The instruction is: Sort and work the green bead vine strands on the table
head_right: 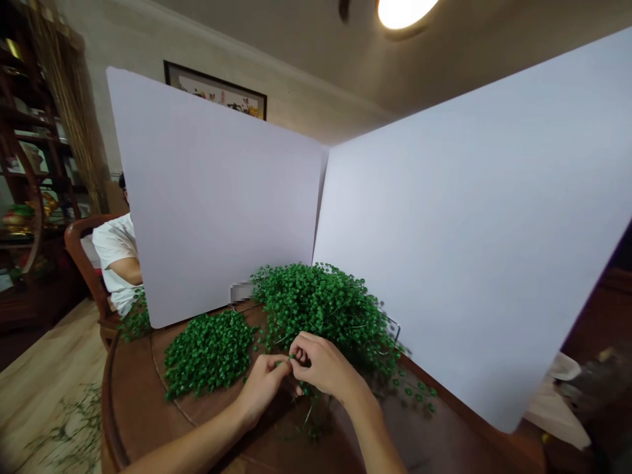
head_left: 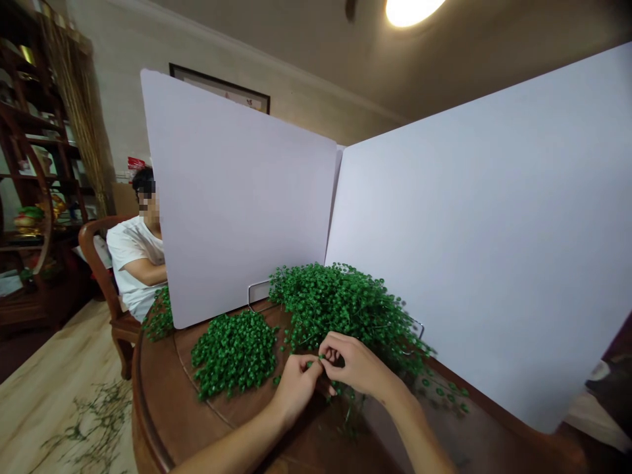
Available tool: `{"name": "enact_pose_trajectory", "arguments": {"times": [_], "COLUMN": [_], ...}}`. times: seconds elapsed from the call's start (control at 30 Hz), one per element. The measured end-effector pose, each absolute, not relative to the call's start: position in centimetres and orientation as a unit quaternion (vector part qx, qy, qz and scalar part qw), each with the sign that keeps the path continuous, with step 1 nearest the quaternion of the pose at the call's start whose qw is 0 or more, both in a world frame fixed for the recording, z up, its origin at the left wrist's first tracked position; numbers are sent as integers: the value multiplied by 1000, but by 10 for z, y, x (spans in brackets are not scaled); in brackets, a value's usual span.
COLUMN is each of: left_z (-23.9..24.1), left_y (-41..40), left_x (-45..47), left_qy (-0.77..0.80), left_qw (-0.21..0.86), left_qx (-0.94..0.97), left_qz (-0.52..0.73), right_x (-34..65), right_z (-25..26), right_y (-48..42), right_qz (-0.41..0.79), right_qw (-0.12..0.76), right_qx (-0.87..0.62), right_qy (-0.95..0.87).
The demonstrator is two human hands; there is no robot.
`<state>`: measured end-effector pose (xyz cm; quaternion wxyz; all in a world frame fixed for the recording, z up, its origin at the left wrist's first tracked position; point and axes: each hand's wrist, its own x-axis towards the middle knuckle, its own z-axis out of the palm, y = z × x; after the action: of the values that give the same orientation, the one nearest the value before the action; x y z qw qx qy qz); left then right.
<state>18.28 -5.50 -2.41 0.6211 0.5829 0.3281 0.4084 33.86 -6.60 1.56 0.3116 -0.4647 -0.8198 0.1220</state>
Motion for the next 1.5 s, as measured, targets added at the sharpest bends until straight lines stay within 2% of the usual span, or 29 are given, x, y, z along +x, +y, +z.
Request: {"name": "enact_pose_trajectory", "arguments": {"times": [0.47, 0.53, 0.67, 0.8, 1.0, 1.2, 1.3, 1.4, 1.5], "left_z": [-16, -16, -24, -28, -29, -15, -9, -16, -28], "left_y": [-46, -49, -60, -62, -57, -62, -64, -59, -47], "left_x": [169, 168, 173, 180, 181, 176, 174, 177, 181], "left_qy": [305, 300, 261, 273, 274, 283, 270, 242, 195], "left_qw": [495, 471, 458, 544, 582, 603, 620, 669, 698], "left_qx": [708, 730, 753, 700, 666, 614, 601, 564, 526], "left_qz": [402, 394, 394, 375, 379, 425, 426, 419, 446], "right_x": [325, 329, 339, 327, 277, 224, 214, 225, 254], "right_z": [9, 10, 19, 24, 42, 40, 31, 29, 33], "right_y": [-70, -64, -51, -50, -45, -7, 10, 11, -5], "right_qz": [-22, -50, -102, -35, 88, 249, 342, 350, 292], "right_qw": [315, 352, 491, 493, 508, 455, 431, 473, 511], "right_qx": [-454, -452, -477, -462, -438, -465, -427, -398, -409], "right_qy": [-834, -818, -722, -736, -736, -717, -718, -704, -697]}}
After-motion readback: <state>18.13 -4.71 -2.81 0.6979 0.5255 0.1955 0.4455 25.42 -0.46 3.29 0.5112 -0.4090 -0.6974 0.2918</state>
